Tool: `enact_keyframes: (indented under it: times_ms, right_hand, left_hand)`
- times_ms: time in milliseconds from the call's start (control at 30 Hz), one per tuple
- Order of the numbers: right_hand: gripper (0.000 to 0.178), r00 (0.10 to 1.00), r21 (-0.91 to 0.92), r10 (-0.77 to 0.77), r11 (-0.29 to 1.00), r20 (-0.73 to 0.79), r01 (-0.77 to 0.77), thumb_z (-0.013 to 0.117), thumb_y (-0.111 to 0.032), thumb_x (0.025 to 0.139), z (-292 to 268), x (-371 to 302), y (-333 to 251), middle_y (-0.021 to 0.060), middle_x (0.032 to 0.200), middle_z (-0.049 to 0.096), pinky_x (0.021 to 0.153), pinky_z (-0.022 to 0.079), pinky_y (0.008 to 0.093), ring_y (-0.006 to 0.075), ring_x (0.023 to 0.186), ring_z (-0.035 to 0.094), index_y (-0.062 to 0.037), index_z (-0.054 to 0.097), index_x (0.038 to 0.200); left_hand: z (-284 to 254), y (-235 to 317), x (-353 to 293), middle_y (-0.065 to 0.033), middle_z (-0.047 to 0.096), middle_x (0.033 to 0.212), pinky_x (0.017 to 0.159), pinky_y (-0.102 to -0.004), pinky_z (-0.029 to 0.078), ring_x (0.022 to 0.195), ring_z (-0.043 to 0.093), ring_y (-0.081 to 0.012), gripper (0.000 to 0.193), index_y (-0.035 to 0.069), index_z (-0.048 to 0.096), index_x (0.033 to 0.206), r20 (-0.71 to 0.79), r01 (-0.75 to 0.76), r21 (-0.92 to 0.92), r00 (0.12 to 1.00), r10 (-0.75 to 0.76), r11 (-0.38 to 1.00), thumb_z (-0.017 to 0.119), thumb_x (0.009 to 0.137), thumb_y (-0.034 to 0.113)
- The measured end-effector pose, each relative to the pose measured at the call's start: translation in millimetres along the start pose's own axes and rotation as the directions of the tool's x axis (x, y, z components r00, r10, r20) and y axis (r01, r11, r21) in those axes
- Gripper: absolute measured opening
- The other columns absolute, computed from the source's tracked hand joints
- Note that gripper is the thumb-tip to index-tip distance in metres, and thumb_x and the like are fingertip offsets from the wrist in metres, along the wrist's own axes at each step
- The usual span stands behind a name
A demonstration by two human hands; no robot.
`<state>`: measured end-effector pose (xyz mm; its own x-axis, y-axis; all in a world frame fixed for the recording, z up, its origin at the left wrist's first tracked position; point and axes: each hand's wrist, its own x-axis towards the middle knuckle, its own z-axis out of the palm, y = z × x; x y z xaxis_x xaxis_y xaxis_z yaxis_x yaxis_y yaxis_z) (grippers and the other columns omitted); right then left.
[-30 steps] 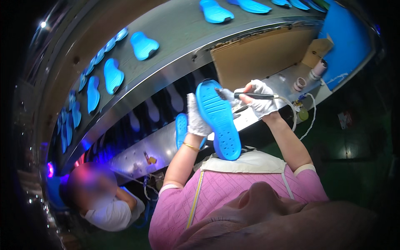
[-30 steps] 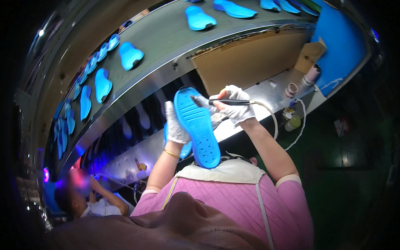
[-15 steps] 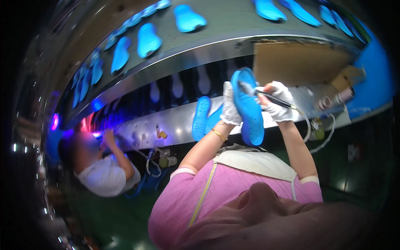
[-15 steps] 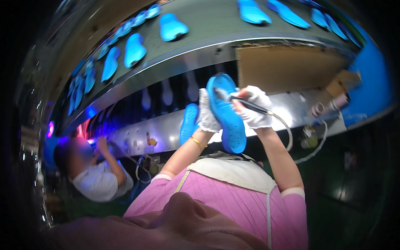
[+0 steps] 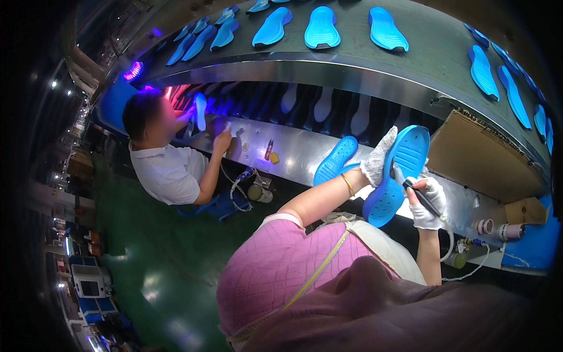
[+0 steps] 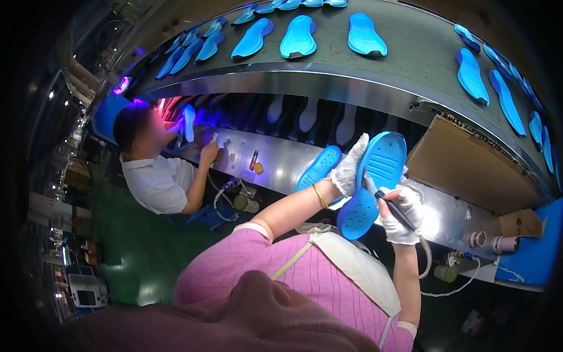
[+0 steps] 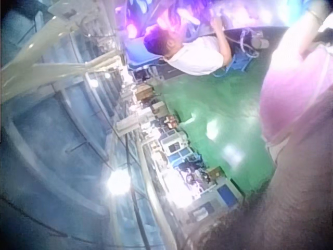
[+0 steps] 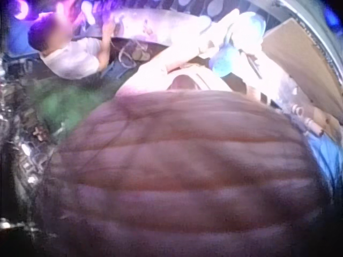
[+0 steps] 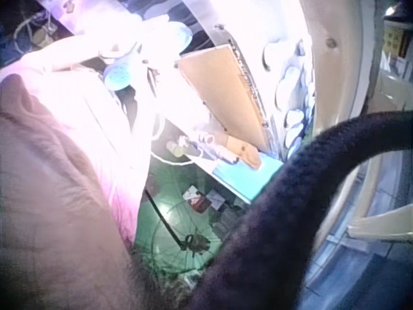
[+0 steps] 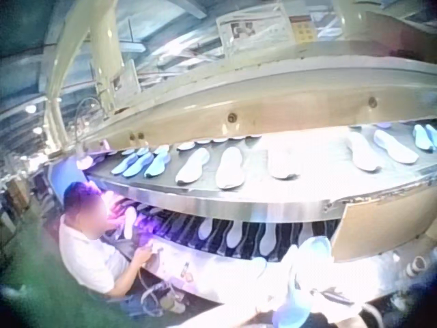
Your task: The person applies adhesive to shoe soles using a dispensing brush, picking up soles from the conveyor line, brushing adhesive across their surfaces, and placing them onto the workstation.
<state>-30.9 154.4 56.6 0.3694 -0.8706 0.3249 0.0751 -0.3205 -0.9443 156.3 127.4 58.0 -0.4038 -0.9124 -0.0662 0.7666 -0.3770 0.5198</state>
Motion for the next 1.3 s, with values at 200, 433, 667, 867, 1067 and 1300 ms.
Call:
enact_keyframes:
  times_ms: [200,433,667,867,1067,1300]
  right_hand:
    - [0.014,0.99,0.076,0.037,0.997,-0.134,-0.027,0.069,-0.001,0.081,-25,-13,7,0.0069,0.082,0.063,0.068,0.051,0.0259,0.0141,0.071,0.064,-0.0036,0.059,0.09]
    - [0.006,0.997,0.207,0.008,0.978,-0.079,0.008,0.064,-0.001,0.081,-15,-8,3,0.0099,0.08,0.063,0.063,0.05,0.0261,0.0142,0.069,0.061,-0.0009,0.059,0.081]
    - [0.014,0.988,-0.029,-0.14,0.989,0.061,0.142,0.07,0.005,0.079,-4,-9,-17,0.0073,0.089,0.066,0.068,0.052,0.0239,0.0115,0.073,0.063,-0.0035,0.065,0.089]
    - [0.01,0.982,-0.025,-0.13,0.992,-0.14,0.127,0.072,-0.001,0.08,-3,-12,-19,0.0077,0.089,0.068,0.07,0.052,0.0258,0.0107,0.074,0.063,-0.0039,0.067,0.089]
    - [0.009,0.969,0.501,0.249,0.838,-0.001,-0.215,0.069,-0.002,0.082,-10,-23,-23,0.0064,0.088,0.067,0.069,0.052,0.0242,0.0109,0.074,0.063,-0.0024,0.065,0.09]
    - [0.014,0.96,0.344,0.28,0.903,-0.023,-0.256,0.071,-0.006,0.081,-8,-30,-11,0.0081,0.084,0.065,0.065,0.049,0.0242,0.0121,0.072,0.063,-0.0023,0.061,0.09]
  left_hand:
    - [-32,-24,-30,-0.0101,0.06,0.114,0.094,-0.0329,0.048,0.101,0.057,-0.0197,0.06,0.009,0.053,0.128,-0.121,0.074,0.539,0.993,-0.009,0.839,0.039,0.095,0.057]
    - [-16,-29,-8,-0.0124,0.056,0.123,0.097,-0.0391,0.047,0.107,0.058,-0.0265,0.087,0.005,0.045,0.134,-0.147,-0.03,0.183,0.988,0.057,0.983,0.039,0.082,0.076]
    - [10,-14,12,-0.023,0.055,0.125,0.091,-0.0554,0.049,0.106,0.059,-0.0406,0.123,0.003,0.039,0.137,0.04,-0.136,-0.052,0.99,0.139,0.989,0.03,0.058,0.096]
    - [13,-3,20,-0.0198,0.056,0.125,0.09,-0.0518,0.049,0.098,0.062,-0.036,0.125,0.004,0.037,0.138,0.081,-0.333,-0.003,0.94,0.332,0.943,0.036,0.054,0.097]
    - [15,4,26,-0.0209,0.052,0.131,0.09,-0.0515,0.049,0.098,0.061,-0.0369,0.125,0.004,0.036,0.14,0.162,-0.408,-0.097,0.894,0.418,0.908,0.044,0.054,0.094]
    - [9,13,35,-0.027,0.044,0.136,0.097,-0.0589,0.043,0.11,0.056,-0.0456,0.124,0.007,0.035,0.143,0.46,-0.286,-0.204,0.816,0.35,0.936,0.047,0.054,0.093]
